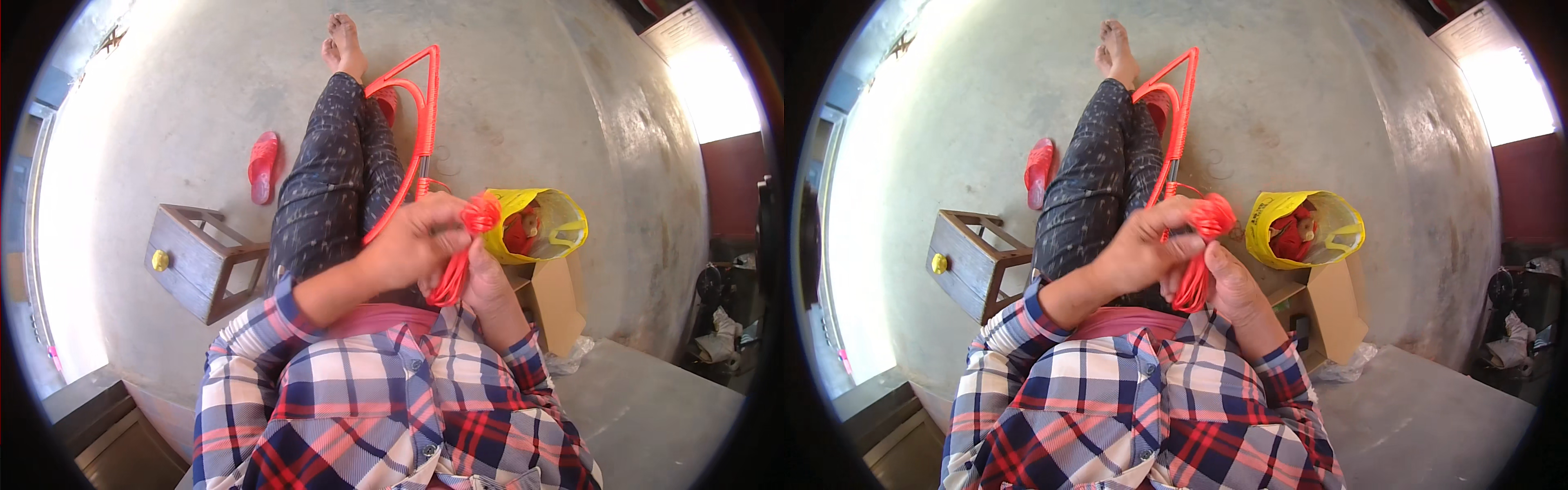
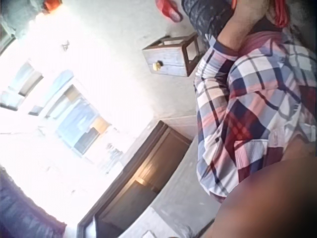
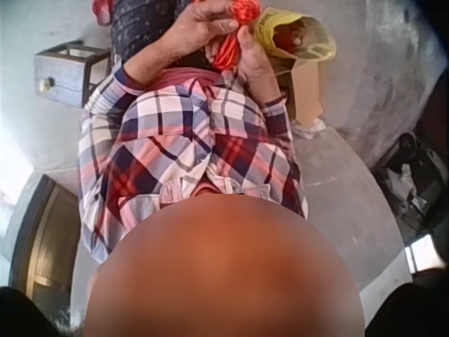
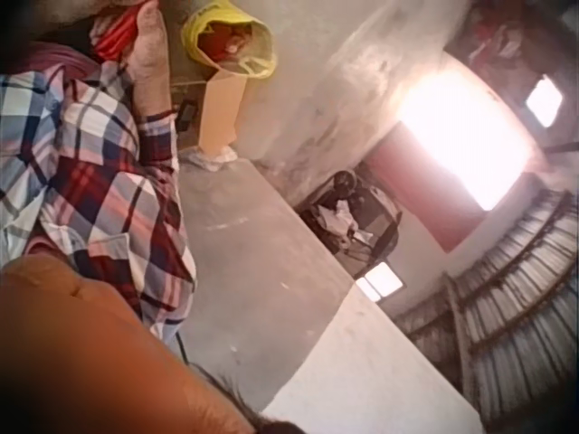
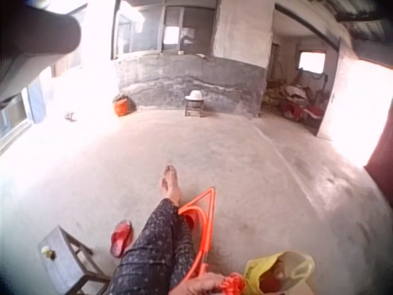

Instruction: Wrap red plastic cord around a chair frame.

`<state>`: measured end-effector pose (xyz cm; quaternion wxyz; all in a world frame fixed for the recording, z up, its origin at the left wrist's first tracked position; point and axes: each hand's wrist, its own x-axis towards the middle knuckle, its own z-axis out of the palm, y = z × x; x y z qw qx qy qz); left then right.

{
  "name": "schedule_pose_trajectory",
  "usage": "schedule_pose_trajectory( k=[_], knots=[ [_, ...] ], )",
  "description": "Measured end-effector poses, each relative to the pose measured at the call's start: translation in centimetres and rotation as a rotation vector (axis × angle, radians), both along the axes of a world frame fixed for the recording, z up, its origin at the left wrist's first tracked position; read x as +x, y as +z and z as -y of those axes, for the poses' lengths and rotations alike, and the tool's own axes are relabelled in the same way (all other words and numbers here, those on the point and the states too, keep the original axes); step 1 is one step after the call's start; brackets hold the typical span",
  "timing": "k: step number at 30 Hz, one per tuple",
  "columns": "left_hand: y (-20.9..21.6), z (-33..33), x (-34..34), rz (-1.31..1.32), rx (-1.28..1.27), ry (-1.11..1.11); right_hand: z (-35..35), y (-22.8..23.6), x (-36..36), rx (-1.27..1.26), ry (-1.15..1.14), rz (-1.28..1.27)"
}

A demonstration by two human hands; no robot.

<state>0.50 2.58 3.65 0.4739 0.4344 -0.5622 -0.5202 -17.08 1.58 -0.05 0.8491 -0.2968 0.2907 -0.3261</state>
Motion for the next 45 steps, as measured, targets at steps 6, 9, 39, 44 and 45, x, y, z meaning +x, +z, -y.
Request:
schedule_pose_trajectory(
  k=[6,9,39,44,45],
  knots=[
    [0.2,2.8,6.4,-0.299,0.052,0.311,8.0,-2.8,-2.8,-0.207,-0.101,-0.014],
    [-2.1,3.6,7.6,0.722,-0.363,0.079,10.1,-1.8,-1.0,-0.511,0.009,-0.651],
    [-7.8,6.5,1.6,-0.408,0.732,0.204,2.0,19.3,-1.1,-0.479,-0.023,1.136],
    [-3.8,4.7,1.2,0.632,-0.516,0.393,3.8,19.7,-2.5,-0.691,-0.256,0.643],
    [-3.2,4.5,1.7,0.631,-0.517,0.391,4.5,18.8,-2.7,-0.722,-0.212,0.598]
  ],
)
